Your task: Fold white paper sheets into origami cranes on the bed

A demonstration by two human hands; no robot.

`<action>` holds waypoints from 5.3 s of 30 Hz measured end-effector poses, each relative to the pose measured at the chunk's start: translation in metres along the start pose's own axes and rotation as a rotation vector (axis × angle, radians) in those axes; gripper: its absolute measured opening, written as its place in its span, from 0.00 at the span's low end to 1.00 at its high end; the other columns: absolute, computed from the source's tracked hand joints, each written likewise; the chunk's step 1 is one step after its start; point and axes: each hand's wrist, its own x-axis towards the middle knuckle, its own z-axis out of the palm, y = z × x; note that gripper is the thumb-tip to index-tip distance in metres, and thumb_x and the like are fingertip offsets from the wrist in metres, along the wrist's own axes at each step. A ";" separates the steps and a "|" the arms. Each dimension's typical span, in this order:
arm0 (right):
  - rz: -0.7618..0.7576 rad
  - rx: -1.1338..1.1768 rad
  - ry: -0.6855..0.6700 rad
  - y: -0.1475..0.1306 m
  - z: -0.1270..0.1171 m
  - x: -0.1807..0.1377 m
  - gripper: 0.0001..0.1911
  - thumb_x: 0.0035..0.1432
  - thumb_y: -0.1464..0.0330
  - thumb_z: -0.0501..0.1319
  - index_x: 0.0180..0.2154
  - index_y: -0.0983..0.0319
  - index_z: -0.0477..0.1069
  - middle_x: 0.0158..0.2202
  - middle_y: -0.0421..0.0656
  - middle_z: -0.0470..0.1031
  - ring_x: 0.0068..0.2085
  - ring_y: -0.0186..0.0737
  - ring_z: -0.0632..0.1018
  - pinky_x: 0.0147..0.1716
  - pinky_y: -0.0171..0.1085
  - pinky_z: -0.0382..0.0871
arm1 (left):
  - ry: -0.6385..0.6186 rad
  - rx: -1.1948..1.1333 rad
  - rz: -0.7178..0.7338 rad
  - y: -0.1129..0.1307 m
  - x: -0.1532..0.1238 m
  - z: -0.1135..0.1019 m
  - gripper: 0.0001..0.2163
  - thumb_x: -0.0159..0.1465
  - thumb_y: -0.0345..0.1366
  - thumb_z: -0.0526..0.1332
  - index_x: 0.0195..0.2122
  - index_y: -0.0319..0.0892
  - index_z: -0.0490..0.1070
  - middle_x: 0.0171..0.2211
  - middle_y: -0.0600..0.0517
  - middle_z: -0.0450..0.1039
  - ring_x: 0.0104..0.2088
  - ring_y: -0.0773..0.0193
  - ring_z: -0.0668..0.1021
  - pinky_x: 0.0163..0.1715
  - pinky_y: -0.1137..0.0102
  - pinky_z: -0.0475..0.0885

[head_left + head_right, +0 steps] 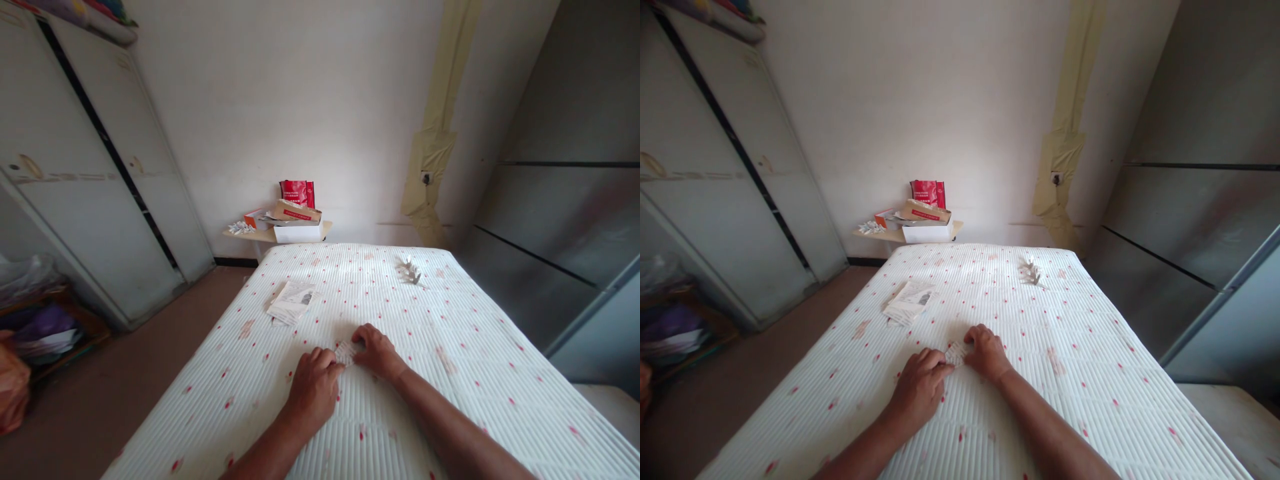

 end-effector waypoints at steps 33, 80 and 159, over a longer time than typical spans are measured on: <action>-0.476 0.091 -0.089 0.003 -0.014 -0.010 0.13 0.49 0.80 0.55 0.33 0.61 0.73 0.30 0.41 0.71 0.35 0.35 0.71 0.37 0.32 0.63 | 0.024 0.026 -0.095 0.005 0.005 -0.005 0.10 0.55 0.35 0.59 0.38 0.46 0.71 0.35 0.51 0.67 0.39 0.61 0.68 0.40 0.65 0.62; 0.020 -0.071 -0.068 -0.030 0.001 0.003 0.07 0.45 0.74 0.56 0.25 0.63 0.73 0.31 0.41 0.72 0.31 0.32 0.72 0.28 0.28 0.57 | 0.100 -0.157 -0.059 -0.027 0.009 0.014 0.15 0.54 0.20 0.53 0.30 0.44 0.76 0.25 0.53 0.68 0.31 0.66 0.70 0.40 0.67 0.64; 0.015 0.008 -0.027 -0.021 0.008 0.003 0.04 0.43 0.75 0.58 0.24 0.63 0.70 0.30 0.40 0.69 0.31 0.30 0.70 0.29 0.28 0.58 | 0.047 -0.101 -0.033 -0.017 0.009 0.004 0.10 0.52 0.23 0.54 0.25 0.41 0.73 0.28 0.51 0.67 0.34 0.63 0.68 0.36 0.68 0.62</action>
